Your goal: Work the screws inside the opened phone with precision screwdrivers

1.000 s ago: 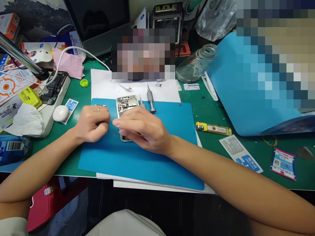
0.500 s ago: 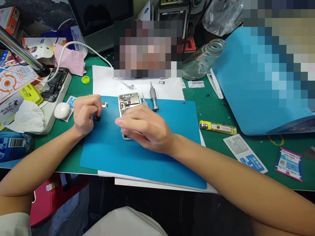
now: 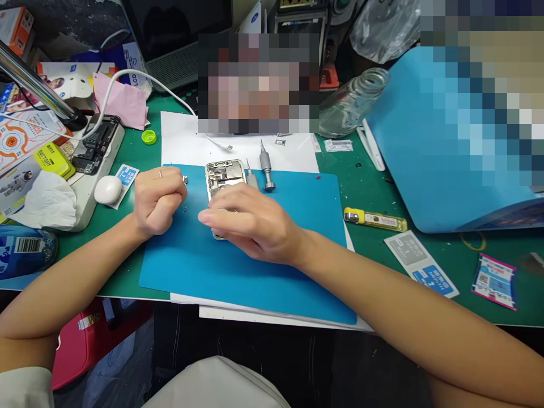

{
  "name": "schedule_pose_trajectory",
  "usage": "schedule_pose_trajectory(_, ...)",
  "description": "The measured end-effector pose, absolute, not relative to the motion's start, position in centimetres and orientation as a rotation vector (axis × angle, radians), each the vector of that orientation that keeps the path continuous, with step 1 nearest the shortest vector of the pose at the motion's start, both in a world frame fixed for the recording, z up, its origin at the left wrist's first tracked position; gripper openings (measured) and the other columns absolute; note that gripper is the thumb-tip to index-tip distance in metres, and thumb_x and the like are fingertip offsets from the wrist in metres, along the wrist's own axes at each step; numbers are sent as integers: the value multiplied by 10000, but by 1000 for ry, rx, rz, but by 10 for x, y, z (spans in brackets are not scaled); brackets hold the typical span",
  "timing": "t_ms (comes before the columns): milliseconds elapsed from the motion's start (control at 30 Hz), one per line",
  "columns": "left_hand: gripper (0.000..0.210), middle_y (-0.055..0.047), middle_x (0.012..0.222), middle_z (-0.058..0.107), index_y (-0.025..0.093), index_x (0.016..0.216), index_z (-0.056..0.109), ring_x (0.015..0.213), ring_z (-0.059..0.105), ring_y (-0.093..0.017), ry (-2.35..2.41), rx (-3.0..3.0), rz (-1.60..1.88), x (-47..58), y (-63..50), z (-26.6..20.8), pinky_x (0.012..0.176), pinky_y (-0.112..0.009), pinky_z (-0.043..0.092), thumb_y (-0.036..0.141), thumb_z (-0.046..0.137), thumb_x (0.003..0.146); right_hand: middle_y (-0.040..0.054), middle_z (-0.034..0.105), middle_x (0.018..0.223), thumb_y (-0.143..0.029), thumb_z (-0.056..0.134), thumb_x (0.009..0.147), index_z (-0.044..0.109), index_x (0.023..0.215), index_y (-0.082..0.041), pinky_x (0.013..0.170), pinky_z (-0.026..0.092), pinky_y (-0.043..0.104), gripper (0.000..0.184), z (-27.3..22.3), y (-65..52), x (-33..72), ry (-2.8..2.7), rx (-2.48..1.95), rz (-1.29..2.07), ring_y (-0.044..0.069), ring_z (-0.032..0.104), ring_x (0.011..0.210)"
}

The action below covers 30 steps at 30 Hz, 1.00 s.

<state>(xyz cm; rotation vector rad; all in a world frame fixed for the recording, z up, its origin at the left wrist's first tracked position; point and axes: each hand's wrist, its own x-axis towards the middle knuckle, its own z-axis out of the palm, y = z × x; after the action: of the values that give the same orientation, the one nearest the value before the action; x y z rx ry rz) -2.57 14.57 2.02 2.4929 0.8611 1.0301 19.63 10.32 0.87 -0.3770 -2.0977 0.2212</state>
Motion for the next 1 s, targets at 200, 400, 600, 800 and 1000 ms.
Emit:
schedule_pose_trajectory(200, 210, -18, 537, 429, 262, 635, 332, 514, 403, -188, 851, 2526, 976, -26, 145, 20, 587, -363, 354, 247, 321, 844, 65, 786, 1062, -121, 611, 965, 536, 1425, -284, 863, 679, 418, 493, 6, 105, 199, -2021, -395, 242, 215, 778, 1007)
schedule_pose_trajectory(400, 205, -34, 609, 499, 249, 636, 416, 640, 489, -216, 868, 2719, 854, -23, 147, 20, 645, -384, 372, 235, 405, 840, 11, 799, 994, -116, 661, 950, 582, 1356, -326, 832, 663, 386, 464, 6, 104, 200, -2017, -461, 339, 198, 787, 928)
schedule_pose_trajectory(600, 129, -79, 926, 666, 232, 902, 604, 945, 568, -294, 924, 2834, 672, -19, 147, 19, 791, -428, 423, 310, 543, 819, 34, 787, 1067, -190, 652, 978, 559, 1408, -324, 871, 649, 396, 460, 7, 103, 202, -2007, -449, 341, 211, 772, 1006)
schedule_pose_trajectory(800, 239, -110, 1095, 677, 206, 1057, 617, 1041, 566, -320, 921, 2828, 612, -19, 147, 18, 861, -450, 421, 312, 564, 849, 19, 782, 1008, -141, 628, 976, 531, 1423, -341, 863, 660, 398, 499, 7, 102, 201, -2041, -487, 286, 199, 773, 950)
schedule_pose_trajectory(1000, 181, -108, 1108, 677, 214, 1018, 637, 1036, 560, -318, 873, 2860, 587, -20, 147, 18, 866, -459, 408, 286, 559, 871, 41, 784, 1034, -263, 576, 1028, 557, 1411, -353, 862, 663, 446, 394, 7, 103, 203, -2001, -544, 195, 237, 761, 1028)
